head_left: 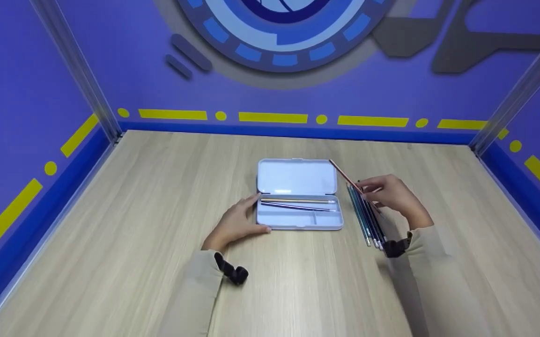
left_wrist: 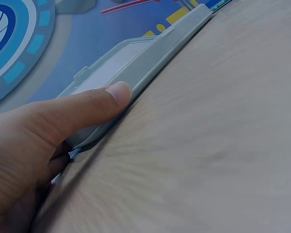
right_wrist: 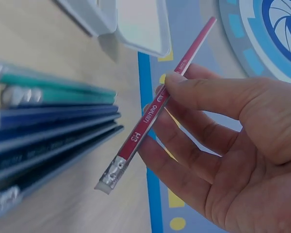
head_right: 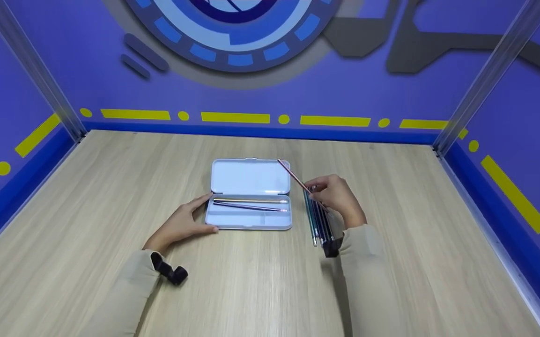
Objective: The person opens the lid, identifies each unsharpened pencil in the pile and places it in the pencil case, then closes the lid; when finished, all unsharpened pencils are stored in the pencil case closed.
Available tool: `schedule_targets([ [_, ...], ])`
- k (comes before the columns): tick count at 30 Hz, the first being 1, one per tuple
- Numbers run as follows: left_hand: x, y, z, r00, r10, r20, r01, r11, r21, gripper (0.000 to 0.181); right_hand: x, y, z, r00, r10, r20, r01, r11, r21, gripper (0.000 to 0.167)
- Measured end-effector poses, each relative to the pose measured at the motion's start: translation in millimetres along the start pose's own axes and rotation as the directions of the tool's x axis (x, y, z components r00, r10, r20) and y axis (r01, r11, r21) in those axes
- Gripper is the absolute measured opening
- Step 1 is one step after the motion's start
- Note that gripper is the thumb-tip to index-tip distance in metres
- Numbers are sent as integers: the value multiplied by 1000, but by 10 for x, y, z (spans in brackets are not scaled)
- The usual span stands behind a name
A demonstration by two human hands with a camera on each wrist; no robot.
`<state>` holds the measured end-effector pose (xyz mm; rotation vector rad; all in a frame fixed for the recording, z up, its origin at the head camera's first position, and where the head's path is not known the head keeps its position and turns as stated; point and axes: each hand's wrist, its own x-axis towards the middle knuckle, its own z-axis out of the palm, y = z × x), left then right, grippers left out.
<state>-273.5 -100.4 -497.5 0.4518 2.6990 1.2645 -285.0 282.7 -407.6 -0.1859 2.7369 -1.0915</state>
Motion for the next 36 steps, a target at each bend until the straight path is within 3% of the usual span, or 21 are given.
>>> schedule_targets([
  [14, -15, 0, -7, 1000, 15, -1, -15, 1000, -4, 99, 135, -274, 200, 981, -195, 7, 195, 980, -45, 27],
  [24, -9, -10, -10, 999, 39, -6, -39, 999, -8, 100, 240, -486, 366, 975, -215, 62, 218, 975, -52, 27],
  [36, -16, -5, -10, 1000, 25, -2, -25, 1000, -3, 101, 334, -677, 559, 976, -191, 101, 201, 975, -96, 26],
])
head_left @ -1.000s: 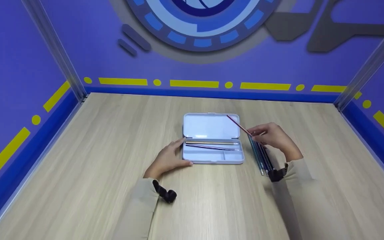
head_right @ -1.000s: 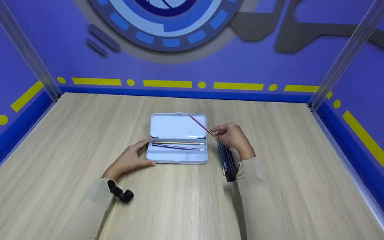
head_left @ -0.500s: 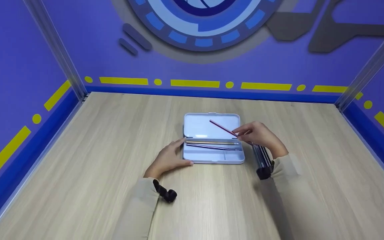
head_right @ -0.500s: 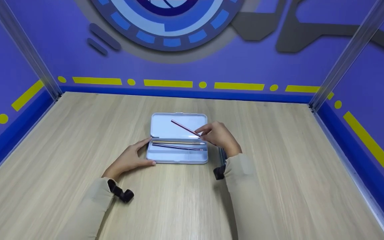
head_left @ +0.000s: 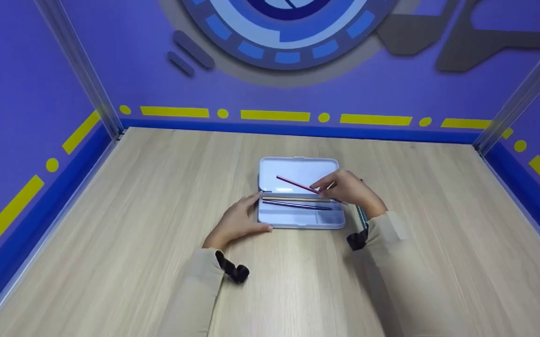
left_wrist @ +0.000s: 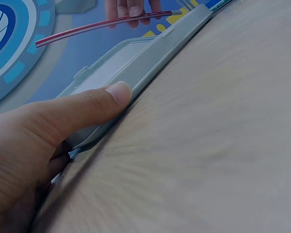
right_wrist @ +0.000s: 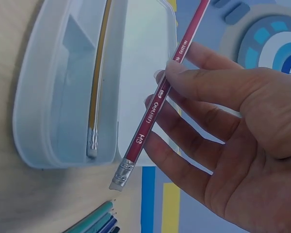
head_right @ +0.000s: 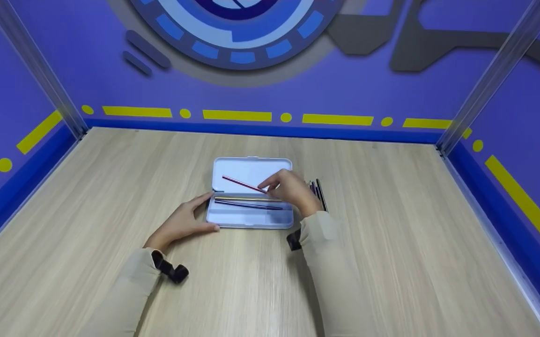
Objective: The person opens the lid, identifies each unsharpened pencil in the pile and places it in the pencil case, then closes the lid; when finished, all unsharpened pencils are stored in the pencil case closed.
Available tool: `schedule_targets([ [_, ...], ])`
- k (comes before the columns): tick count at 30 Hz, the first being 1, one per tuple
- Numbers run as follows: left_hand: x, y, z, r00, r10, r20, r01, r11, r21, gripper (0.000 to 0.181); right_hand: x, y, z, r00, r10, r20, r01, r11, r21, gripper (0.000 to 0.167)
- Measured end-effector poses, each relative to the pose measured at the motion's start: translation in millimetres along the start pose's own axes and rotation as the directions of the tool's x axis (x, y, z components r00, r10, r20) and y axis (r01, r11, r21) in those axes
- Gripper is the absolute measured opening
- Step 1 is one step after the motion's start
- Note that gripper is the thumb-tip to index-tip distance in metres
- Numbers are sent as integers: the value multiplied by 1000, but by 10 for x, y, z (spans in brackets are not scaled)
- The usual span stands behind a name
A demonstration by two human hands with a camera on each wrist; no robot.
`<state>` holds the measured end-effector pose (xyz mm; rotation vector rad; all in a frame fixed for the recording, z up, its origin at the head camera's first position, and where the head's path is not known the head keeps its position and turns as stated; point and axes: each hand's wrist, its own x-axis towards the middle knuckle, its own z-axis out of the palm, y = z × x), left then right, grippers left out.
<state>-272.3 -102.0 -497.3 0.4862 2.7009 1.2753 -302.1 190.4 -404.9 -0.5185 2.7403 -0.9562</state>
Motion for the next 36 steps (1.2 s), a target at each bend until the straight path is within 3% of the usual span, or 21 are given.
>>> schedule_targets([
  [5, 6, 6, 12, 1000, -8, 0, 8, 1000, -5, 100, 37, -33, 57, 1000, -27, 17, 26, 1000, 3, 25],
  [21, 8, -4, 11, 1000, -3, 7, 3, 1000, -1, 102, 95, -103, 201, 999, 45, 9, -45, 998, -45, 24],
  [36, 18, -7, 4, 1000, 0, -2, 0, 1000, -5, 102, 6, -53, 128, 999, 27, 34, -27, 999, -23, 28],
])
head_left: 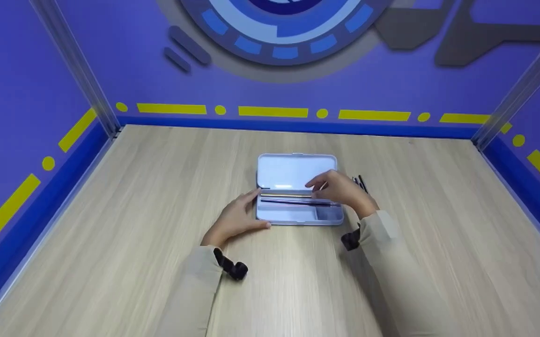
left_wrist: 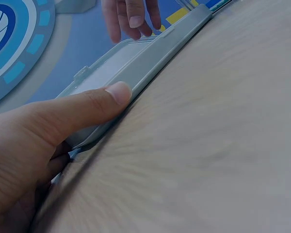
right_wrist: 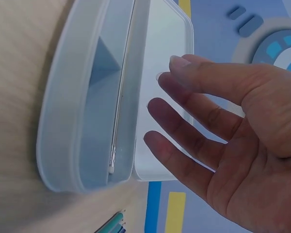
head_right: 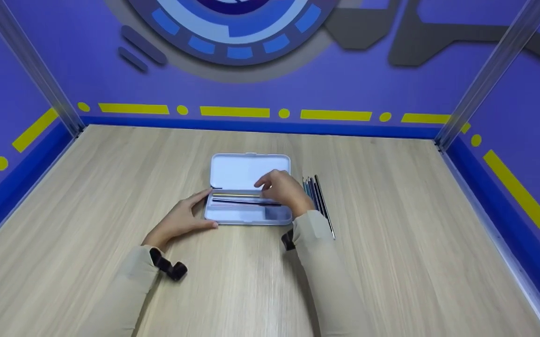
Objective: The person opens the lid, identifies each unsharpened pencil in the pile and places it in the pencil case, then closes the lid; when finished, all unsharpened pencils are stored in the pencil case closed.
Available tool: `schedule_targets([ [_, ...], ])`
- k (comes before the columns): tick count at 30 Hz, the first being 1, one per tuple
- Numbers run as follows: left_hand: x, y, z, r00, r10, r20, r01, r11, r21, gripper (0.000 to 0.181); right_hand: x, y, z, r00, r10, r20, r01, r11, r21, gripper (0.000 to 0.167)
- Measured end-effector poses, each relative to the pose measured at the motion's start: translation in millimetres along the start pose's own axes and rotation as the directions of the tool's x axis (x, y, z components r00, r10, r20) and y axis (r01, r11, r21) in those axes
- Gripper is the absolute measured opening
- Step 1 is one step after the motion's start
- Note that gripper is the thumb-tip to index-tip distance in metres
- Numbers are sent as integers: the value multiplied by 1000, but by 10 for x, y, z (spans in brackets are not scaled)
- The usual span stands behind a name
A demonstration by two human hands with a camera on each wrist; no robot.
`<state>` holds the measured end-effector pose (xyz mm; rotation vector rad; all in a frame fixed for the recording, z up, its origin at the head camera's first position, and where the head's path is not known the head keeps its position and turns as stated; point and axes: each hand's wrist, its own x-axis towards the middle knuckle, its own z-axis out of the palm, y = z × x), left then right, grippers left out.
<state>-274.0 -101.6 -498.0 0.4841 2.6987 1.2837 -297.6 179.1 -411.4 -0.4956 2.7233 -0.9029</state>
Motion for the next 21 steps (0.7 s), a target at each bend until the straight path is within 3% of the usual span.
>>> schedule_targets([
  [5, -6, 8, -1, 1000, -15, 2, 15, 1000, 1, 102, -44, 43, -48, 1000, 2, -29, -2, 1000, -11, 29],
  [12, -9, -4, 9, 1000, -27, 7, 27, 1000, 0, 102, -117, 191, -121, 994, 98, -43, -99, 995, -12, 30],
  [21, 4, -2, 10, 1000, -14, 3, 14, 1000, 2, 102, -274, 471, -303, 992, 96, -82, -98, 995, -11, 32],
])
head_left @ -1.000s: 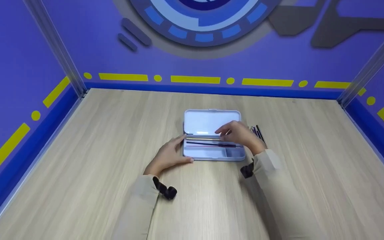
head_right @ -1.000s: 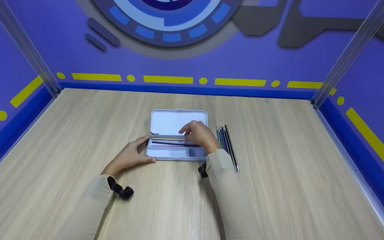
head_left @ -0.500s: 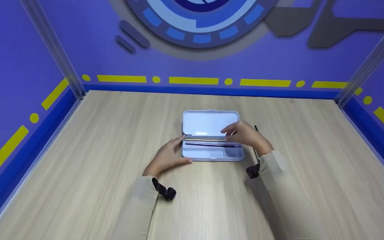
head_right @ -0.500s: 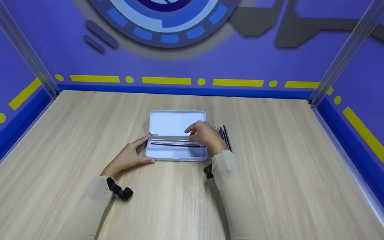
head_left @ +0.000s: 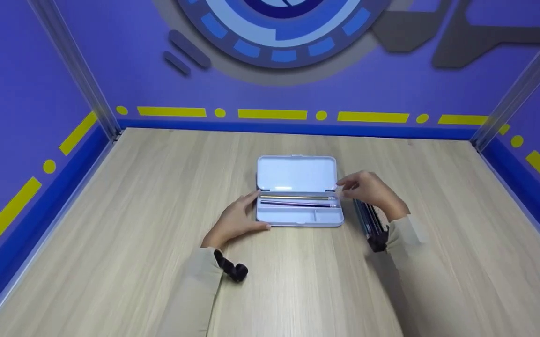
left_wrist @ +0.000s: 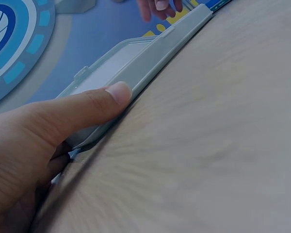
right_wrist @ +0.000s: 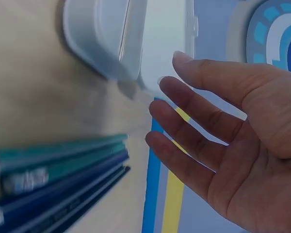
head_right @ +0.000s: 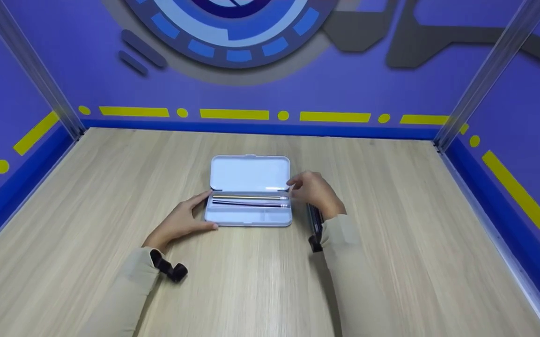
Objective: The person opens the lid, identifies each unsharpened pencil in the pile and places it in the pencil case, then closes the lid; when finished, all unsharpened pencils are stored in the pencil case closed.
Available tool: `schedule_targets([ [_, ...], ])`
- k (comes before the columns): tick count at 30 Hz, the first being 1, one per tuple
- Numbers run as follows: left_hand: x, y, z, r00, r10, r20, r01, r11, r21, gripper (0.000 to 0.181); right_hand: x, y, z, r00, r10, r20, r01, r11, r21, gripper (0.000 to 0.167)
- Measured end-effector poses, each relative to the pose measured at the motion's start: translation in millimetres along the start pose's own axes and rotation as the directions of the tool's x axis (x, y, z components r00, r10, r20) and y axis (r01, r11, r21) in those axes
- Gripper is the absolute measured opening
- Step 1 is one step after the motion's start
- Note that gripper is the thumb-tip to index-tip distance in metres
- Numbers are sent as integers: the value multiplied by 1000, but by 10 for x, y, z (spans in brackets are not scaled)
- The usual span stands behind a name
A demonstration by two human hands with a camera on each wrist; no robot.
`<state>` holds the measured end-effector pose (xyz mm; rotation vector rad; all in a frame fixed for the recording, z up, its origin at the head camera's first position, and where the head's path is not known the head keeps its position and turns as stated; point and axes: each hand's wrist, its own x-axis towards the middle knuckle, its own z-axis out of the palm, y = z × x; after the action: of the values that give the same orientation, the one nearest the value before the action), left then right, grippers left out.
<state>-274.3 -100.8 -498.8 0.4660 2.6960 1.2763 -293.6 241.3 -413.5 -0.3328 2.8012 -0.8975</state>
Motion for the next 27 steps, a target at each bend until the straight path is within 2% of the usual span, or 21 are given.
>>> schedule_targets([
  [13, 3, -2, 7, 1000, 3, 1, -3, 1000, 9, 100, -234, 385, -194, 996, 90, -17, -90, 996, 14, 43],
  [22, 1, -7, 6, 1000, 6, -7, -6, 1000, 11, 102, -360, 571, -242, 985, 156, 72, -158, 987, 24, 51],
  [27, -6, 0, 3, 1000, 12, -11, -12, 1000, 1, 102, -377, 652, -235, 982, 161, 98, -163, 987, 13, 52],
])
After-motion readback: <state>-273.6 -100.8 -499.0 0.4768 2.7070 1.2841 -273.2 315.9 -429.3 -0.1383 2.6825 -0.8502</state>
